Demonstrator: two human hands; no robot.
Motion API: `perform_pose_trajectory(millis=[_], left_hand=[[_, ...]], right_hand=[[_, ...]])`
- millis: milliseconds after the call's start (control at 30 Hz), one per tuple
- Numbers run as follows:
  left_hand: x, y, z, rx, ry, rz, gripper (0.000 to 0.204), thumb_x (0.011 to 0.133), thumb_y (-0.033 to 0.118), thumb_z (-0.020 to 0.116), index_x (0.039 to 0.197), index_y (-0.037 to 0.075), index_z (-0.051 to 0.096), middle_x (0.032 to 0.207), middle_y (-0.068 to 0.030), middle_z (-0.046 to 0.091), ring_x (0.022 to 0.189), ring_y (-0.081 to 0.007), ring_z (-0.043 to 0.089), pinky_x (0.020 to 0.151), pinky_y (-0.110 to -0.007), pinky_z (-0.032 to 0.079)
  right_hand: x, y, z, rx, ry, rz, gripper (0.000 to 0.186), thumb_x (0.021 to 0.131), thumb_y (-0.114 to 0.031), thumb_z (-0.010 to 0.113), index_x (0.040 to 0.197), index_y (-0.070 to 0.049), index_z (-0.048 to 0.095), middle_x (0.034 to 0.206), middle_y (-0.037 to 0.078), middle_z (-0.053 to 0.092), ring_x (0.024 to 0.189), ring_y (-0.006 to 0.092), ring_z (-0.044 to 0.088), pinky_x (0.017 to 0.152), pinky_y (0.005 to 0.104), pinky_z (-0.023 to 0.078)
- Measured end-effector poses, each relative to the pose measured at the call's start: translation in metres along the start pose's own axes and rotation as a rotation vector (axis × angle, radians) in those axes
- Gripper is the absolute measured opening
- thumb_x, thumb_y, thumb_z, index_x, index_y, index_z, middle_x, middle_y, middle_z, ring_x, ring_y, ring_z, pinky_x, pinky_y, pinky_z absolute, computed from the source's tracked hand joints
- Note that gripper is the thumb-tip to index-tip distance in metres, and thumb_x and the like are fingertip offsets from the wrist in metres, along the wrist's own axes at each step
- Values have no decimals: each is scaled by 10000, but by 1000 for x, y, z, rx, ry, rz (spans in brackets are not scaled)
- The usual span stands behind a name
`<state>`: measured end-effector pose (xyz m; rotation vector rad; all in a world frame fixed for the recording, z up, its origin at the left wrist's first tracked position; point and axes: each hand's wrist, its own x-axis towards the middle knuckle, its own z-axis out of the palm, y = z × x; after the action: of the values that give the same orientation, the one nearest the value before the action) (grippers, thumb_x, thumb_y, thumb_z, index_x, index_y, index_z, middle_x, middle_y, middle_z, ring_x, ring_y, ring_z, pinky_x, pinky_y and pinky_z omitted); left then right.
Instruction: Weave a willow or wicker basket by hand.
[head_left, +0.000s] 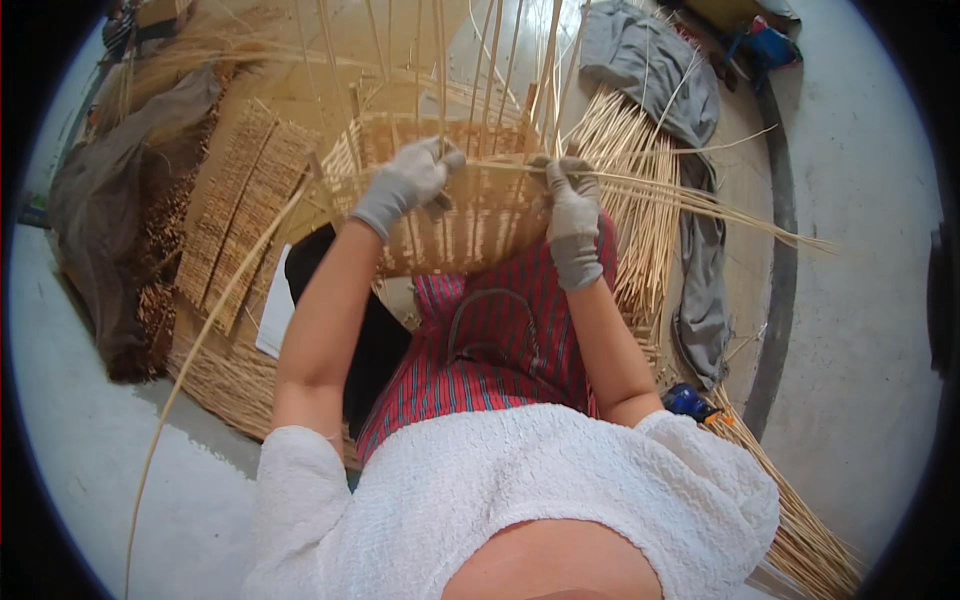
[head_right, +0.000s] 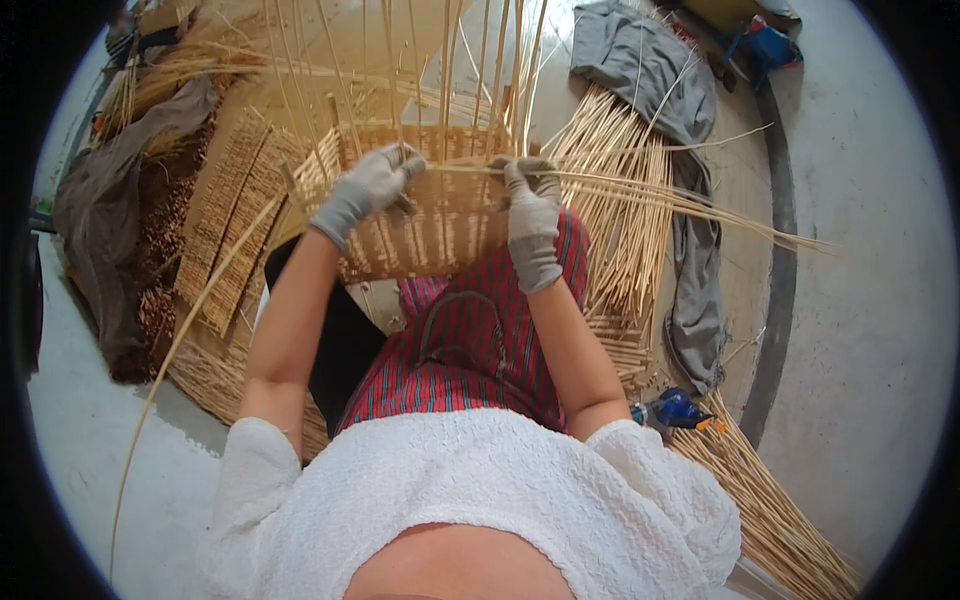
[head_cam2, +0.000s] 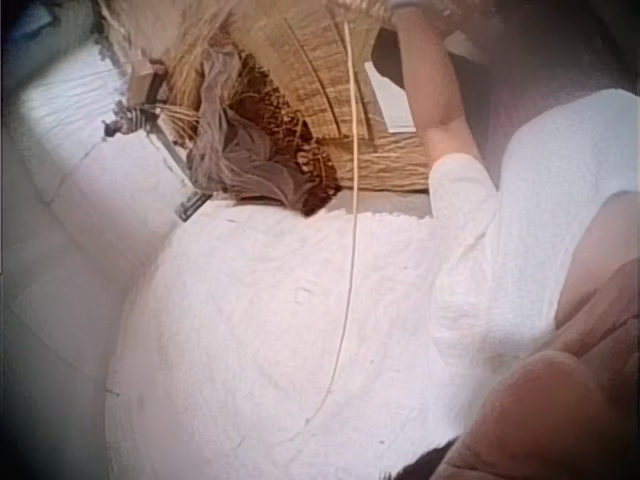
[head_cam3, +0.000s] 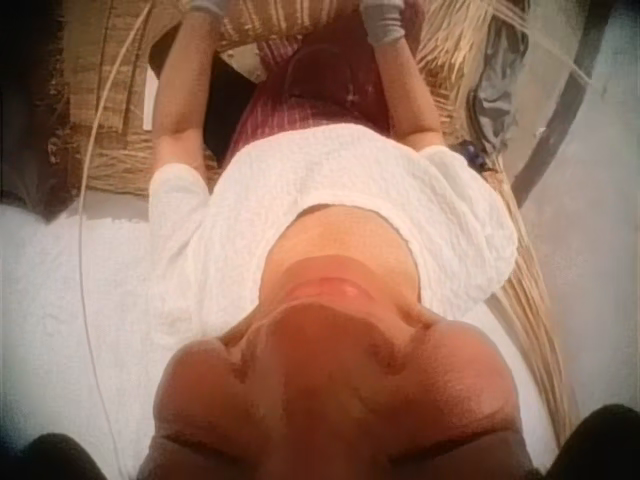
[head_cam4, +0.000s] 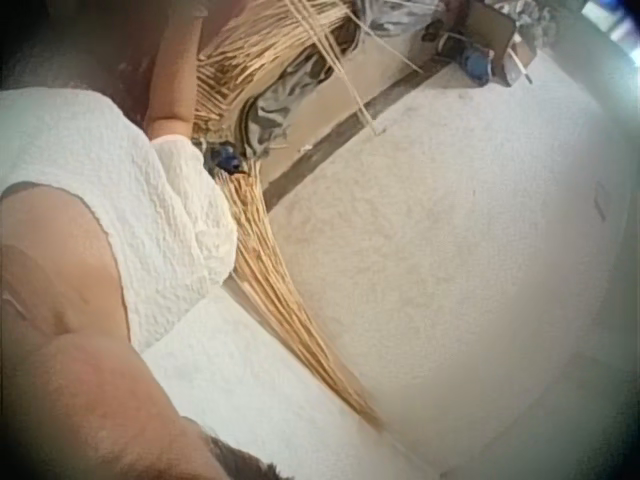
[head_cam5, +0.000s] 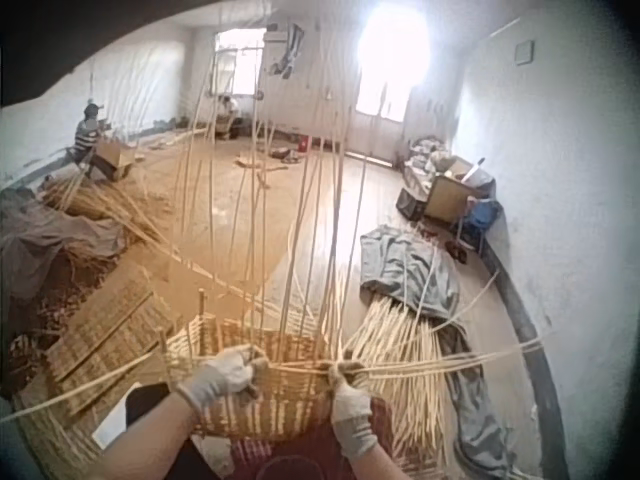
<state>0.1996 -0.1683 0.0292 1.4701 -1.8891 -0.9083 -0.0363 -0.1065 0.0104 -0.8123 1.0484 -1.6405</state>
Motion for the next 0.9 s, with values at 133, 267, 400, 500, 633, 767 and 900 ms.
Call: perform_pose_trajectory(millis=[133, 267, 400, 500, 633, 767, 900], left_hand=[[-11, 34, 20, -126, -77, -326, 328, 991, 355, 541, 1102, 53, 602, 879, -174, 669, 726, -274, 679, 707, -402, 544], [2, 59, 32, -319, -144, -342, 298, 996, 329, 565, 1090, 49, 602, 818, -102, 660, 457, -166, 600, 453, -333, 496], [-4, 41, 7, -343, -12, -259, 341, 988, 367, 573, 1128, 57, 602, 722, -87, 663, 515, -176, 642, 473, -319, 509], [24, 64, 4, 165, 372, 12, 391, 951, 406, 620, 1167, 81, 596, 775, -121, 699, 666, -218, 693, 613, -352, 538], [30, 82, 9, -42, 148, -205, 484, 905, 390, 681, 1254, 77, 559, 1102, -151, 688, 866, -243, 670, 737, -372, 517], [9, 48, 32, -139, 701, 571, 548, 916, 160, 653, 1421, 226, 450, 1241, -169, 556, 835, -258, 652, 738, -335, 542], [-22, 86, 107, 270, 104, 402, 642, 937, 59, 570, 1509, 195, 312, 1310, -151, 469, 859, -248, 669, 688, -402, 552]], right_hand=[[49, -38, 79, -476, -132, -690, 205, 924, 9, 531, 1100, -81, 585, 997, 145, 709, 927, 215, 688, 656, 291, 559], [132, 0, 29, -651, -263, -642, 358, 848, 56, 496, 1175, -60, 582, 938, 130, 681, 884, 234, 670, 838, 335, 547], [23, -32, 2, -168, -84, -482, 168, 1037, -143, 428, 1133, -55, 535, 892, 100, 656, 810, 229, 682, 744, 352, 576], [-8, -54, -12, -57, -14, -38, 253, 1073, -224, 385, 1191, -32, 500, 921, 120, 663, 870, 241, 677, 823, 373, 565], [-22, -51, 6, 197, -352, -277, 199, 1041, -173, 471, 1070, -9, 581, 996, 137, 684, 919, 253, 679, 851, 377, 556], [14, -87, -42, -278, -1, -5, 160, 974, -128, 591, 1064, 5, 589, 960, 141, 699, 806, 221, 719, 574, 257, 542], [54, -93, -45, -656, -13, -194, 317, 894, -131, 683, 1129, 51, 570, 941, 185, 690, 797, 254, 722, 635, 312, 563]])
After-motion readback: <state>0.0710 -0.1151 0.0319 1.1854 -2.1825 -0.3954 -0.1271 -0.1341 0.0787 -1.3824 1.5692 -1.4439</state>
